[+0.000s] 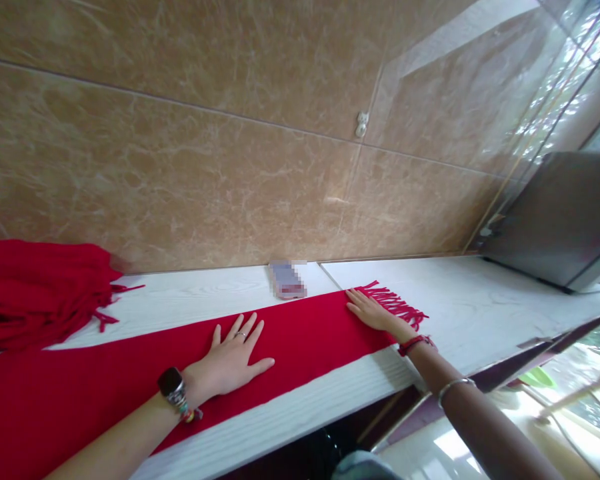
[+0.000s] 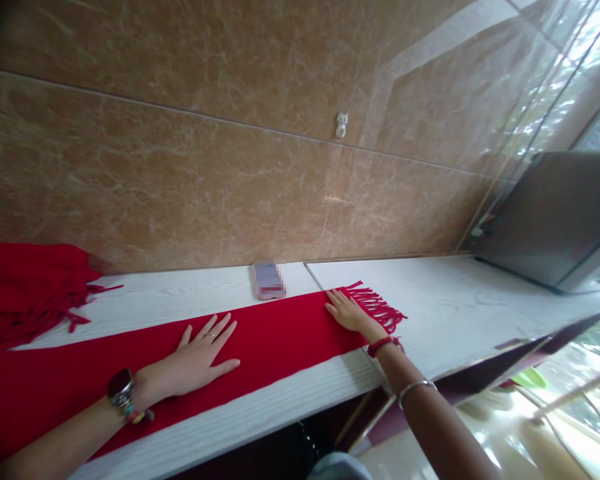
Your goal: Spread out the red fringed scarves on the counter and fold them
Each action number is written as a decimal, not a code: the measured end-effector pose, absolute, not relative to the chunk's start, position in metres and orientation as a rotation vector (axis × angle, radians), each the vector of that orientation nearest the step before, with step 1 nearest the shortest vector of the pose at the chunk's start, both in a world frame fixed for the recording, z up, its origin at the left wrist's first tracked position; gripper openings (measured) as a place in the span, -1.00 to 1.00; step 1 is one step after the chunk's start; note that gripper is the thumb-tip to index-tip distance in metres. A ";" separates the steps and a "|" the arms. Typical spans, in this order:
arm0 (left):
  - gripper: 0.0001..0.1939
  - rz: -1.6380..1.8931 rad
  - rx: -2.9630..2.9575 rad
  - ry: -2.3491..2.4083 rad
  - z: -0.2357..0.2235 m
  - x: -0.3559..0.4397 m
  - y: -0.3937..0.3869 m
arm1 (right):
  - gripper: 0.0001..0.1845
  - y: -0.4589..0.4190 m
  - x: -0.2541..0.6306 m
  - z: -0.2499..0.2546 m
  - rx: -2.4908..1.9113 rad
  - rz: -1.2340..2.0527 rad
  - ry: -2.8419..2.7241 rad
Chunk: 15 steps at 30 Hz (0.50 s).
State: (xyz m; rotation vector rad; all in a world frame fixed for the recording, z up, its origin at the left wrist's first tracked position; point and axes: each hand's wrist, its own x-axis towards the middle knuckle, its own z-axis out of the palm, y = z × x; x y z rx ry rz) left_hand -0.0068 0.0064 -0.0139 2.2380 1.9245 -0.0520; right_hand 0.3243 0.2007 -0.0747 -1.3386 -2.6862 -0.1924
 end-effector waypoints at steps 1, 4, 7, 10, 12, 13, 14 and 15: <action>-0.19 -0.052 2.236 1.926 -0.015 -0.007 0.007 | -0.51 0.208 0.338 -0.076 -1.376 -0.196 -2.664; -0.20 -0.059 2.225 1.932 -0.017 -0.006 0.010 | -0.51 0.219 0.367 -0.078 -1.492 -0.192 -2.600; -0.21 -0.068 2.211 1.932 -0.017 -0.006 0.012 | -0.51 0.224 0.378 -0.076 -1.574 -0.182 -2.549; -0.20 -0.084 2.198 1.925 -0.015 -0.005 0.013 | -0.51 0.223 0.369 -0.068 -1.595 -0.190 -2.513; -0.20 -0.081 2.197 1.921 -0.015 -0.004 0.013 | -0.47 0.217 0.351 -0.058 -1.566 -0.210 -2.505; -0.20 -0.077 2.198 1.920 -0.015 -0.004 0.013 | -0.45 0.212 0.338 -0.053 -1.533 -0.223 -2.512; -0.20 -0.071 2.202 1.920 -0.015 -0.004 0.013 | -0.44 0.205 0.324 -0.049 -1.475 -0.227 -2.536; -0.20 -0.063 2.207 1.920 -0.016 -0.004 0.013 | -0.43 0.196 0.308 -0.045 -1.411 -0.227 -2.566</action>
